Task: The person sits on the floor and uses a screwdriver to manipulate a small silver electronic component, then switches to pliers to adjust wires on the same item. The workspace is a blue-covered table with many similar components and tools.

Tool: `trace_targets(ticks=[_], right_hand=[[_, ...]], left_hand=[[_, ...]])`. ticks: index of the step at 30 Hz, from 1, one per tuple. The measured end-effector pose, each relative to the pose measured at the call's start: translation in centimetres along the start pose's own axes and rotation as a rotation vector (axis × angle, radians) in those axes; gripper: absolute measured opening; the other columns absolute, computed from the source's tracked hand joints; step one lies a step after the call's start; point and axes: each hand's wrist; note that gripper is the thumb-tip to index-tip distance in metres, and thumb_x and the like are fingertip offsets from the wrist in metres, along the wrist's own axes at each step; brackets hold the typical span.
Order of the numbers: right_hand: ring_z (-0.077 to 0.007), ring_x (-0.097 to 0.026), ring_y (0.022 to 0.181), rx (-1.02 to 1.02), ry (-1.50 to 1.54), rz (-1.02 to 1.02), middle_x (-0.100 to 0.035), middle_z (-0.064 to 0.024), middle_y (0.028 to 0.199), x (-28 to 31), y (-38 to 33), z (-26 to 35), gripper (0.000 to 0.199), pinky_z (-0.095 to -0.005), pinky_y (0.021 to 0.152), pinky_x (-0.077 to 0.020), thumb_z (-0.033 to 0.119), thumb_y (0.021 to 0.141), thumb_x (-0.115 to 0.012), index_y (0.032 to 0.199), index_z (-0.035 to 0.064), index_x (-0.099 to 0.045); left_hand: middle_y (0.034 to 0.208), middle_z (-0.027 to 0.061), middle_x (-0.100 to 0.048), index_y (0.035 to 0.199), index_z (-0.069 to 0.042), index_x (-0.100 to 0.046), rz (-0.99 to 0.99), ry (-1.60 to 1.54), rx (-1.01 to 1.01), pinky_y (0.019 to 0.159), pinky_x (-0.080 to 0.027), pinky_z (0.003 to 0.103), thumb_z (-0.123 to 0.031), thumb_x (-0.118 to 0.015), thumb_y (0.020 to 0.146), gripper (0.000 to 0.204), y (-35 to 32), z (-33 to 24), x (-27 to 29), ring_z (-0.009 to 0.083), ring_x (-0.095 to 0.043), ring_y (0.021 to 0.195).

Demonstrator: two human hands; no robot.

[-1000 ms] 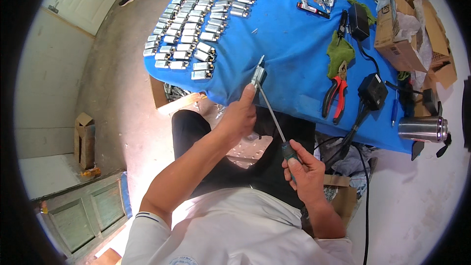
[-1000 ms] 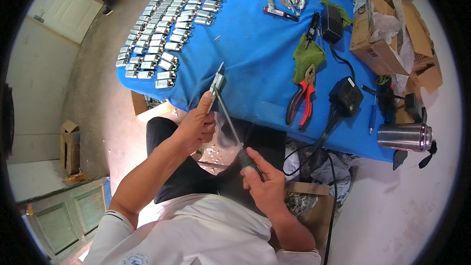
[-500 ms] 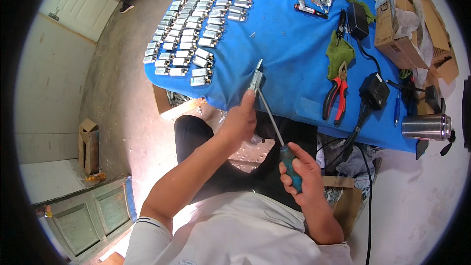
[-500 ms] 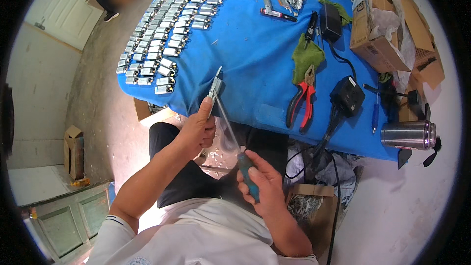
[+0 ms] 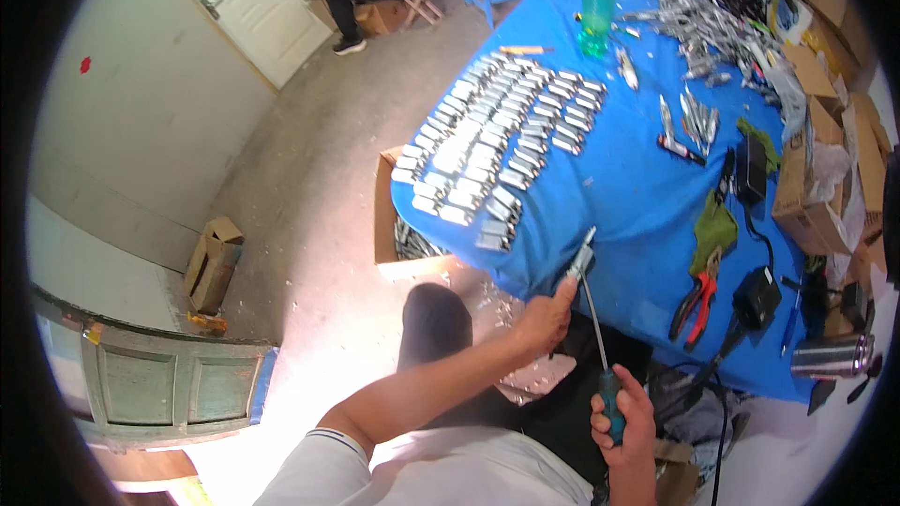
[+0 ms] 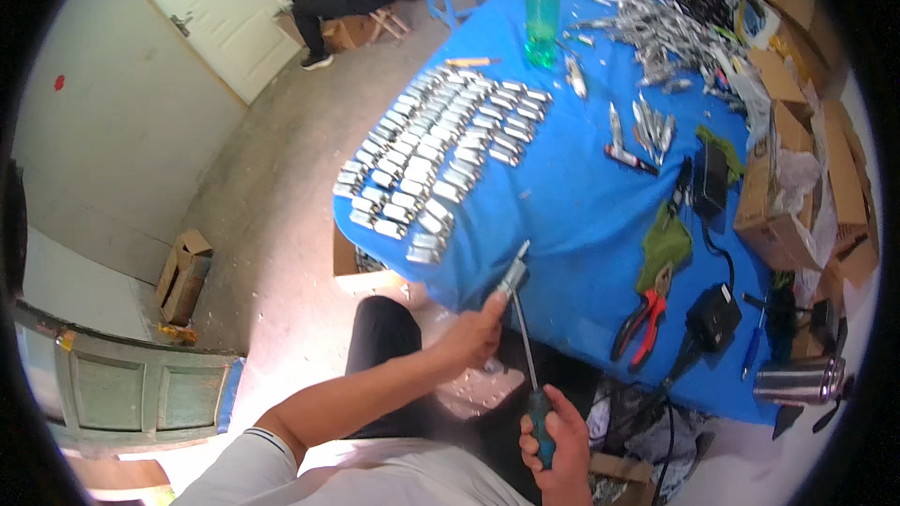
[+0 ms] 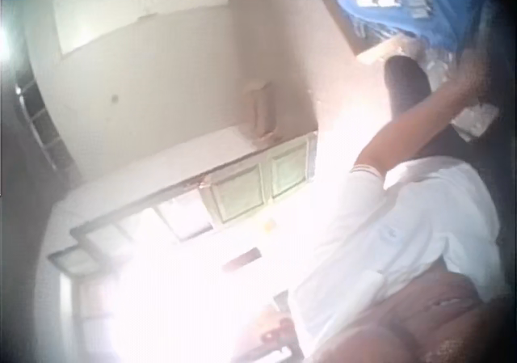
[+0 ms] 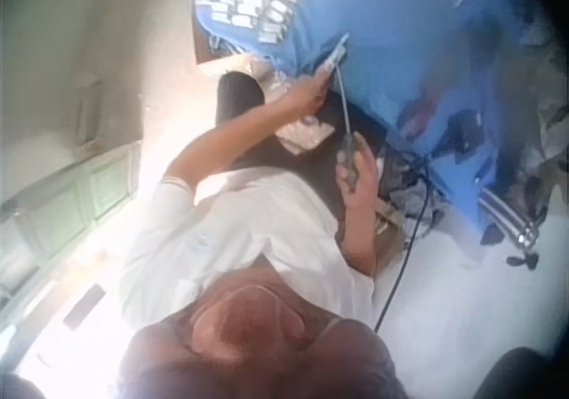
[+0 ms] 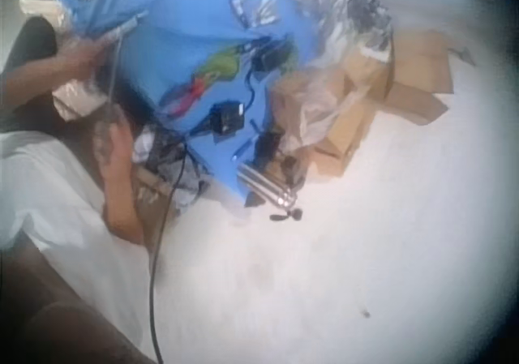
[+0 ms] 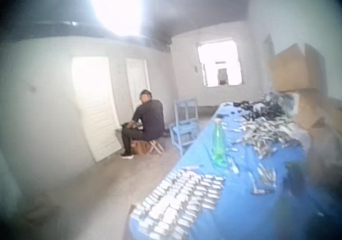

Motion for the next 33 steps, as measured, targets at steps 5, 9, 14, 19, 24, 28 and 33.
trace_targets(ticks=[5, 9, 14, 19, 24, 28, 33], right_hand=[[-0.0160, -0.055, 0.050, 0.137, -0.221, -0.101, -0.060, -0.0146, 0.077, -1.9, -0.3, -0.2, 0.041, -0.0223, 0.033, -0.0390, 0.011, 0.088, -0.054, 0.128, 0.0060, -0.049], [-0.0141, -0.055, 0.051, 0.171, -0.317, -0.140, -0.060, -0.0125, 0.076, -2.3, -0.6, -0.1, 0.041, -0.0218, 0.035, -0.0397, 0.010, 0.088, -0.054, 0.128, 0.0042, -0.049], [-0.0103, -0.053, 0.056, 0.695, -1.165, -0.125, -0.061, -0.0077, 0.075, -0.2, 0.9, -3.2, 0.036, -0.0214, 0.048, -0.0411, 0.008, 0.089, -0.053, 0.123, -0.0011, -0.055], [-0.0129, -0.054, 0.058, 0.070, -0.352, -0.069, -0.059, -0.0112, 0.082, -1.2, -0.5, 1.6, 0.040, -0.0218, 0.041, -0.0388, 0.012, 0.090, -0.051, 0.130, 0.0066, -0.049], [-0.0155, -0.055, 0.060, 0.025, -0.137, 0.061, -0.059, -0.0131, 0.084, 0.2, 0.1, 1.3, 0.041, -0.0261, 0.046, -0.0434, 0.017, 0.092, -0.053, 0.131, 0.0085, -0.047], [-0.0170, -0.059, 0.064, 0.092, -0.179, 0.113, -0.060, -0.0136, 0.085, 1.7, 1.0, 0.8, 0.043, -0.0314, 0.053, -0.0493, 0.018, 0.092, -0.055, 0.131, 0.0056, -0.046], [-0.0172, -0.059, 0.064, 0.123, -0.308, 0.112, -0.061, -0.0127, 0.086, 2.4, 0.9, 1.2, 0.045, -0.0284, 0.049, -0.0491, 0.018, 0.091, -0.056, 0.132, 0.0037, -0.044]], left_hand=[[0.049, -0.0037, -0.029, 0.052, -0.018, -0.034, 0.005, -0.021, 0.037, 0.039, -0.017, 0.027, -0.073, -0.041, 0.084, 0.064, 0.1, 0.4, 0.4, 0.0108, -0.026, 0.039], [0.048, -0.0027, -0.031, 0.051, -0.016, -0.035, -0.007, 0.029, 0.037, 0.039, -0.019, 0.029, -0.073, -0.039, 0.084, 0.066, 0.1, 0.1, 0.3, 0.0122, -0.028, 0.040], [0.050, 0.0014, -0.042, 0.053, -0.012, -0.046, -0.101, 0.265, -0.080, 0.045, -0.033, 0.030, -0.076, -0.035, 0.083, 0.071, 0.7, -0.1, 0.1, 0.0156, -0.042, 0.047], [0.050, -0.0074, -0.022, 0.052, -0.020, -0.028, 0.012, -0.035, 0.049, 0.038, -0.012, 0.023, -0.070, -0.047, 0.084, 0.062, -0.2, -0.5, 0.3, 0.0062, -0.021, 0.040], [0.048, -0.0060, -0.020, 0.051, -0.020, -0.021, 0.068, -0.058, 0.051, 0.038, -0.012, 0.025, -0.069, -0.046, 0.084, 0.064, -0.1, -0.7, 0.6, 0.0078, -0.018, 0.039], [0.049, -0.0056, -0.019, 0.052, -0.021, -0.020, 0.117, -0.064, 0.088, 0.038, -0.011, 0.026, -0.069, -0.045, 0.085, 0.064, 0.1, -0.7, 0.9, 0.0088, -0.015, 0.040], [0.049, -0.0054, -0.020, 0.052, -0.020, -0.020, 0.139, -0.074, 0.078, 0.039, -0.012, 0.025, -0.069, -0.046, 0.084, 0.064, 0.1, -0.6, 1.2, 0.0085, -0.016, 0.041]])
Point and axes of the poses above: each hand's wrist, its own y-axis towards the middle knuckle, its own x-axis out of the back of the hand, z = x × y
